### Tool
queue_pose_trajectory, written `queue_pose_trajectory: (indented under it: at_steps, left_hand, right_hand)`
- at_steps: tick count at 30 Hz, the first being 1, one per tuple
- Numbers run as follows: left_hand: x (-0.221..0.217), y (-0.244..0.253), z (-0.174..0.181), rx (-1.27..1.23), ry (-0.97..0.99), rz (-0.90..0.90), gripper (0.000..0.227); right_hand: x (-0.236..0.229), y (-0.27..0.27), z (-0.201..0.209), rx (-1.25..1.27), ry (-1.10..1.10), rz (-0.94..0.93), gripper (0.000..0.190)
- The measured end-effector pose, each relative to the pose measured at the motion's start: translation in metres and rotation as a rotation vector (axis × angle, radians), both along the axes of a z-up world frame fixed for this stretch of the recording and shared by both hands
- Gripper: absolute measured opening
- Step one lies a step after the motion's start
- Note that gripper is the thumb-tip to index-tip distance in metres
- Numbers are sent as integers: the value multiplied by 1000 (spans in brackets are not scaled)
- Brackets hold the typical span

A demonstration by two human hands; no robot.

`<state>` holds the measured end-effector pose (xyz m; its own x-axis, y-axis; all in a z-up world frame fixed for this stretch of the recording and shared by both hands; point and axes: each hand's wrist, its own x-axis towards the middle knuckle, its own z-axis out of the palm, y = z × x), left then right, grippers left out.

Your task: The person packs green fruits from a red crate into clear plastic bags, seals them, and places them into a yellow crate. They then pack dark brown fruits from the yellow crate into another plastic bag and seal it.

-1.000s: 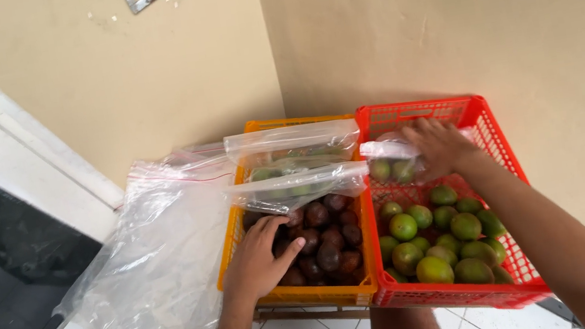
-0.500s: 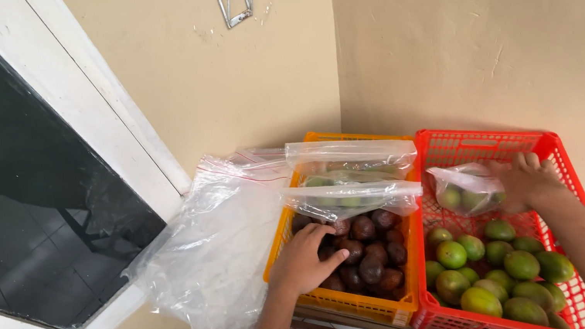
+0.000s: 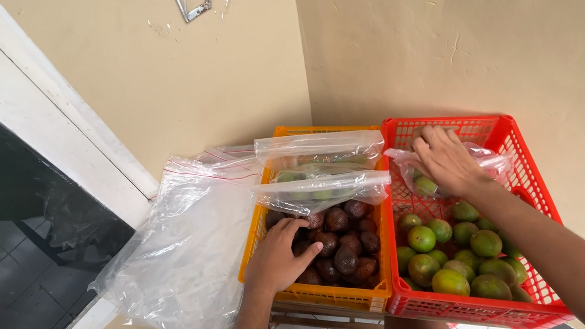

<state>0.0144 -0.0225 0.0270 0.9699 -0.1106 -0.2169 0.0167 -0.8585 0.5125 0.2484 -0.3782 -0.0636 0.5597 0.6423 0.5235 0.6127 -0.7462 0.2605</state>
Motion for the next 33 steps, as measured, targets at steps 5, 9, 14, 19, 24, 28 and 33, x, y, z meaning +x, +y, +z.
queue_pose_trajectory:
  at_steps: [5,9,14,19,24,28,33]
  left_hand:
    - [2,2,-2,0,-7,-18,58]
    - [1,0,-3,-18,-21,-3,58]
    - [1,0,0,-23,-18,2,58]
    - [-2,-2,6,-23,-14,4,57]
    - [0,-1,3,-2,10,5,58]
    - [0,-1,0,-27,-5,8,58]
    - [1,-2,-4,-27,-19,17,56]
  right_hand:
    - [15,0,-40,-121,-25,-151,20]
    - [9,9,-56,-215,38,-282,31]
    - [5,16,-47,-259,127,-195,51]
    - [3,11,-34,-221,66,-161,43]
    - [-1,12,-15,-82,107,-53,26]
    - [-18,13,17,-54,596,-153,29]
    - [-21,9,16,-170,797,-259,32]
